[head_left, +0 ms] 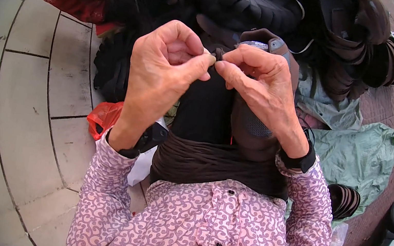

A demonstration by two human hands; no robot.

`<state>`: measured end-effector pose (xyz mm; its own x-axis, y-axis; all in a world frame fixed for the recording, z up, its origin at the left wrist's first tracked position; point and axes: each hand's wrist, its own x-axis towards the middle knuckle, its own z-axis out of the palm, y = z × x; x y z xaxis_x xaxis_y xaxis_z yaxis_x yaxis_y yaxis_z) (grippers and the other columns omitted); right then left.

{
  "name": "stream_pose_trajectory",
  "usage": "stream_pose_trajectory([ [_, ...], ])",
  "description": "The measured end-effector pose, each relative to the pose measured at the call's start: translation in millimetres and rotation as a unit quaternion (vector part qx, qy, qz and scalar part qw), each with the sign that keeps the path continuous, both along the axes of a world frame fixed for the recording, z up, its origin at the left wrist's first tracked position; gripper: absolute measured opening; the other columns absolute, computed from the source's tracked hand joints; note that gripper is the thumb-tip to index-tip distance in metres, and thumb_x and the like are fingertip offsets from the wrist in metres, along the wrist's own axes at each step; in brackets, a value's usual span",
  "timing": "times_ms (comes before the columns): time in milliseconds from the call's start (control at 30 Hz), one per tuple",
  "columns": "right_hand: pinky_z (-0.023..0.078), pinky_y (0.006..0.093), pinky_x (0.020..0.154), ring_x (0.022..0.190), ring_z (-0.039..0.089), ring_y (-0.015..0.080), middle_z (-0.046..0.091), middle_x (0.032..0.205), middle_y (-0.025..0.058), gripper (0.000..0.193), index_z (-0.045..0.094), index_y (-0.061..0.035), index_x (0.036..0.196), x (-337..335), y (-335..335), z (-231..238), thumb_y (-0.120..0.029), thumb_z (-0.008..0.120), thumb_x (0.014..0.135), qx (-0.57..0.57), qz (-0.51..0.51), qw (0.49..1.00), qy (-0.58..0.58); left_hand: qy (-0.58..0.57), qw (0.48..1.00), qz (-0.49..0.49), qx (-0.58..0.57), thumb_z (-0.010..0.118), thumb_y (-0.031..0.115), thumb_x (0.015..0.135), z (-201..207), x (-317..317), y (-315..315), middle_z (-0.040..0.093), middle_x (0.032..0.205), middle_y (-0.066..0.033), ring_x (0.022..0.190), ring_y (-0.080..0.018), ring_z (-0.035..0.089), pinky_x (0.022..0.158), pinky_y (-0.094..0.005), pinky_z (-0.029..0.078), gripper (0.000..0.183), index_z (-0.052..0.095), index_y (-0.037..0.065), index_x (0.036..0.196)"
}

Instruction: The recorder sits on the ground and laces multiple shoes.

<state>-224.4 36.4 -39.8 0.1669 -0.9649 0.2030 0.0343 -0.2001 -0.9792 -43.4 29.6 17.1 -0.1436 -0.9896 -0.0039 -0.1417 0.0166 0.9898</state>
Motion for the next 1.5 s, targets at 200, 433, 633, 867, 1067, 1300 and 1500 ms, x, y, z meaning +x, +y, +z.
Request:
stream_pose_trajectory([
  [200, 0.046, 0.0295, 0.054, 0.058, 0.06, 0.0169, 0.062, 0.066, 0.011, 0.011, 0.068, 0.0044, 0.079, 8, 5, 2, -0.004, 0.071, 0.084, -0.129, -0.083, 0.983, 0.102, -0.14, 0.981, 0.022, -0.129, 0.072, -0.002, 0.084, 11, -11, 20, 0.067, 0.076, -0.0044, 0.067, -0.0078, 0.068, 0.061, -0.0205, 0.053, 0.013, 0.059, 0.0, 0.087],
  [433, 0.047, 0.0315, 0.058, 0.062, 0.061, 0.0206, 0.062, 0.073, 0.0128, 0.011, 0.068, 0.0043, 0.083, -28, 28, -3, -0.005, 0.072, 0.086, -0.113, -0.144, 0.967, 0.177, -0.188, 0.975, -0.006, -0.121, 0.064, 0.008, 0.092, -9, 16, -24, 0.073, 0.09, -0.0112, 0.066, -0.0126, 0.07, 0.062, -0.0252, 0.054, 0.017, 0.068, -0.003, 0.104],
  [633, 0.05, 0.0299, 0.068, 0.073, 0.063, 0.021, 0.063, 0.083, 0.0111, 0.009, 0.066, 0.0023, 0.094, -51, 83, -27, 0.005, 0.067, 0.086, -0.091, -0.234, 0.946, 0.203, -0.314, 0.932, -0.095, -0.155, 0.067, 0.029, 0.085, -88, -22, -114, 0.073, 0.11, -0.0198, 0.102, -0.0344, 0.07, 0.094, -0.0379, 0.053, 0.043, 0.071, 0.004, 0.119],
  [867, 0.051, 0.0308, 0.075, 0.082, 0.063, 0.022, 0.059, 0.093, 0.0122, 0.019, 0.058, 0.002, 0.107, -52, 113, -55, 0.008, 0.06, 0.089, -0.004, -0.297, 0.94, 0.168, -0.31, 0.891, -0.329, 0.049, 0.071, 0.025, 0.092, -117, -69, -159, 0.072, 0.103, -0.0107, 0.083, -0.0188, 0.065, 0.068, -0.0297, 0.052, 0.034, 0.073, 0.004, 0.119],
  [1067, 0.049, 0.0385, 0.079, 0.087, 0.061, 0.0329, 0.058, 0.093, 0.0169, 0.019, 0.056, 0.0026, 0.103, -56, 112, -64, 0.012, 0.055, 0.086, -0.001, -0.315, 0.938, 0.144, -0.14, 0.942, -0.227, 0.202, 0.068, 0.02, 0.095, -138, -31, -182, 0.07, 0.1, -0.0014, 0.08, -0.0136, 0.062, 0.067, -0.0288, 0.051, 0.027, 0.071, 0.012, 0.121],
  [1300, 0.048, 0.0405, 0.077, 0.086, 0.058, 0.0347, 0.055, 0.091, 0.017, 0.02, 0.056, 0.0023, 0.097, -58, 109, -74, 0.013, 0.056, 0.081, -0.057, -0.309, 0.939, 0.137, -0.052, 0.934, -0.229, 0.269, 0.056, 0.012, 0.102, -124, -22, -197, 0.071, 0.117, -0.0053, 0.091, -0.0154, 0.069, 0.078, -0.0291, 0.055, 0.026, 0.064, 0.004, 0.125],
  [1500, 0.048, 0.0399, 0.075, 0.084, 0.059, 0.0338, 0.055, 0.089, 0.0161, 0.019, 0.056, 0.0027, 0.095, -62, 109, -73, 0.012, 0.058, 0.079, -0.042, -0.315, 0.941, 0.116, -0.241, 0.89, -0.382, 0.07, 0.06, 0.028, 0.103, -125, -52, -166, 0.057, 0.14, -0.0123, 0.127, -0.0219, 0.056, 0.105, -0.0307, 0.045, 0.045, 0.054, 0.003, 0.139],
])
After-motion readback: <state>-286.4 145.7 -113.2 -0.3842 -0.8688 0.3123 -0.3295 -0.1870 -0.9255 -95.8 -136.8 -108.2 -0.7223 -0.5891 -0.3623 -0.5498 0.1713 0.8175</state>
